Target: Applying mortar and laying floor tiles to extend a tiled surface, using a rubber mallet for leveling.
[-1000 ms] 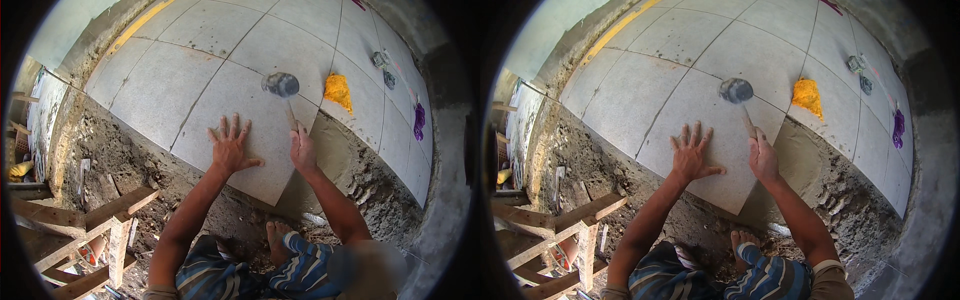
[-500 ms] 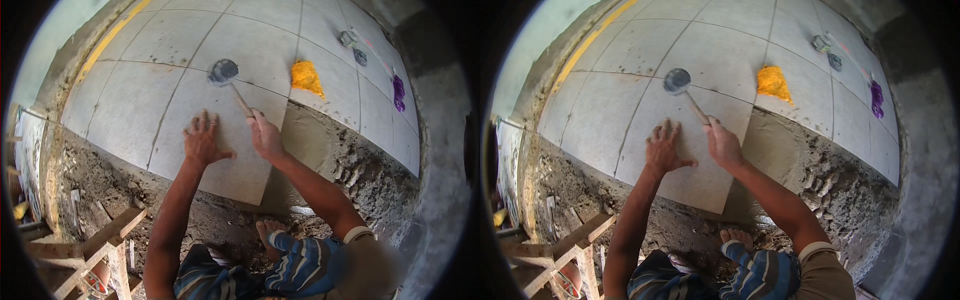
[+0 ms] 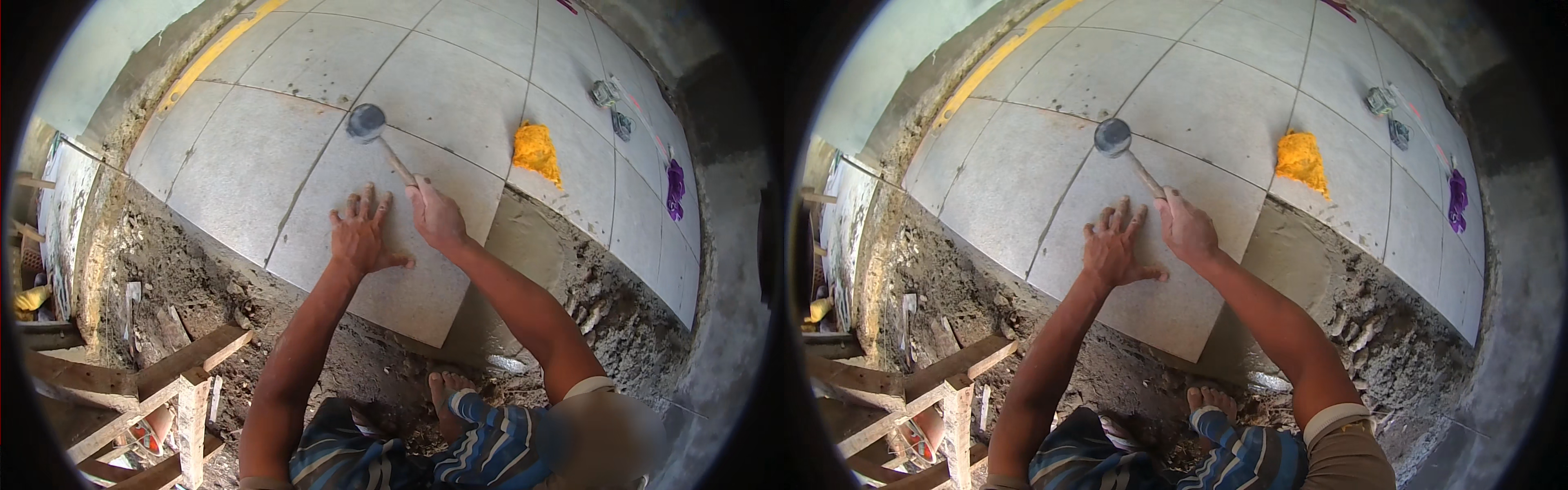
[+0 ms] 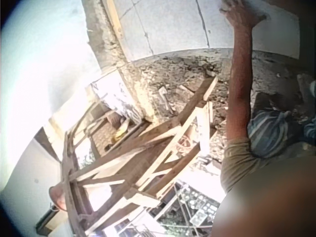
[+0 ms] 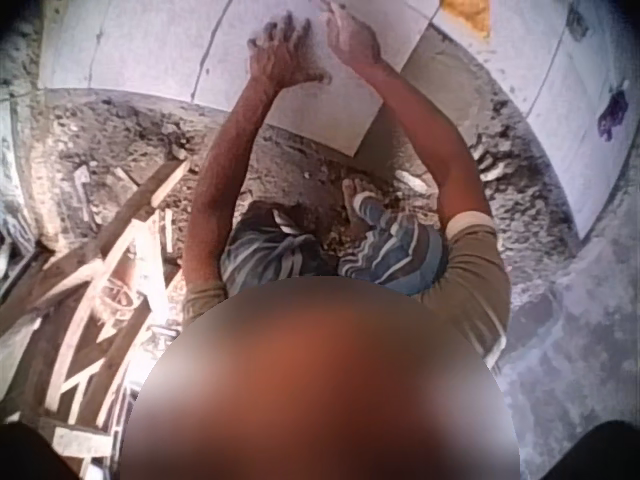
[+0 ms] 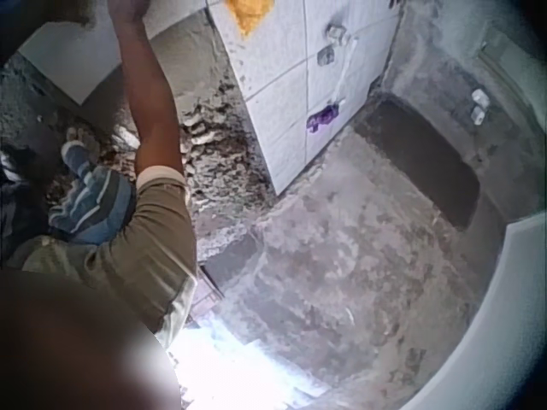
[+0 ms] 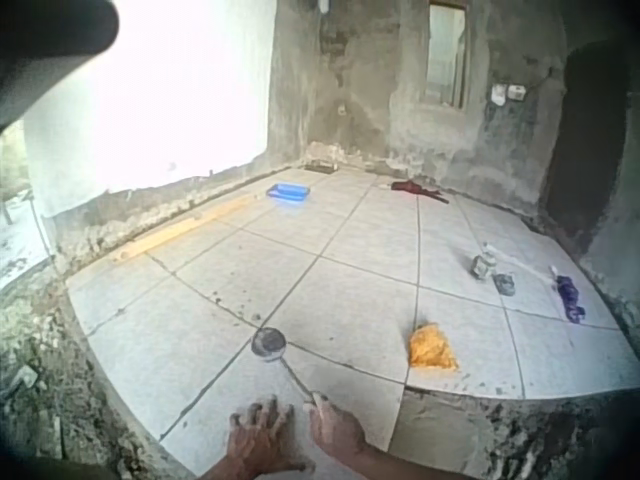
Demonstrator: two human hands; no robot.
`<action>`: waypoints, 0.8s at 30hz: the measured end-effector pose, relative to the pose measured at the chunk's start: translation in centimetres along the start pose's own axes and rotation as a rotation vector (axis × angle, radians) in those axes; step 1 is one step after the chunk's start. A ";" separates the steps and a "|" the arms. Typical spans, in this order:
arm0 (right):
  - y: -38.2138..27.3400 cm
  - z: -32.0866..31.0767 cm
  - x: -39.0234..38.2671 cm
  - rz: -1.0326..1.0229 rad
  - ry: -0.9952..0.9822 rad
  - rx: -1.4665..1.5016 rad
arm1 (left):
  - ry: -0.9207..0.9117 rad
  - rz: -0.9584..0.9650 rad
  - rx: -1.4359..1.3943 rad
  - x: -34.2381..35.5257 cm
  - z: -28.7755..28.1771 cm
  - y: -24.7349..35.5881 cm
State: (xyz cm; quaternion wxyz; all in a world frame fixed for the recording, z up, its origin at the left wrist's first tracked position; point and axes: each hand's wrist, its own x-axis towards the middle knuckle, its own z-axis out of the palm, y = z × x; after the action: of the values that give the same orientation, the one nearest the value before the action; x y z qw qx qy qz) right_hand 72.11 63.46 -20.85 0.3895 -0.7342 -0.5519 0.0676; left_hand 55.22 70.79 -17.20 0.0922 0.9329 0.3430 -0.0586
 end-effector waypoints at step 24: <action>-0.4 -0.6 3.4 0.172 -0.245 -0.282 | 0.105 0.021 -0.134 0.1 2.2 -2.9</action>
State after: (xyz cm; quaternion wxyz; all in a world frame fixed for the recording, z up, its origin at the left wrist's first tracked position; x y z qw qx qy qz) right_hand 73.44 66.17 -19.08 0.2056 -0.8122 -0.5345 0.1112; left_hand 53.37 72.55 -19.72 0.1370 0.9301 0.3406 0.0145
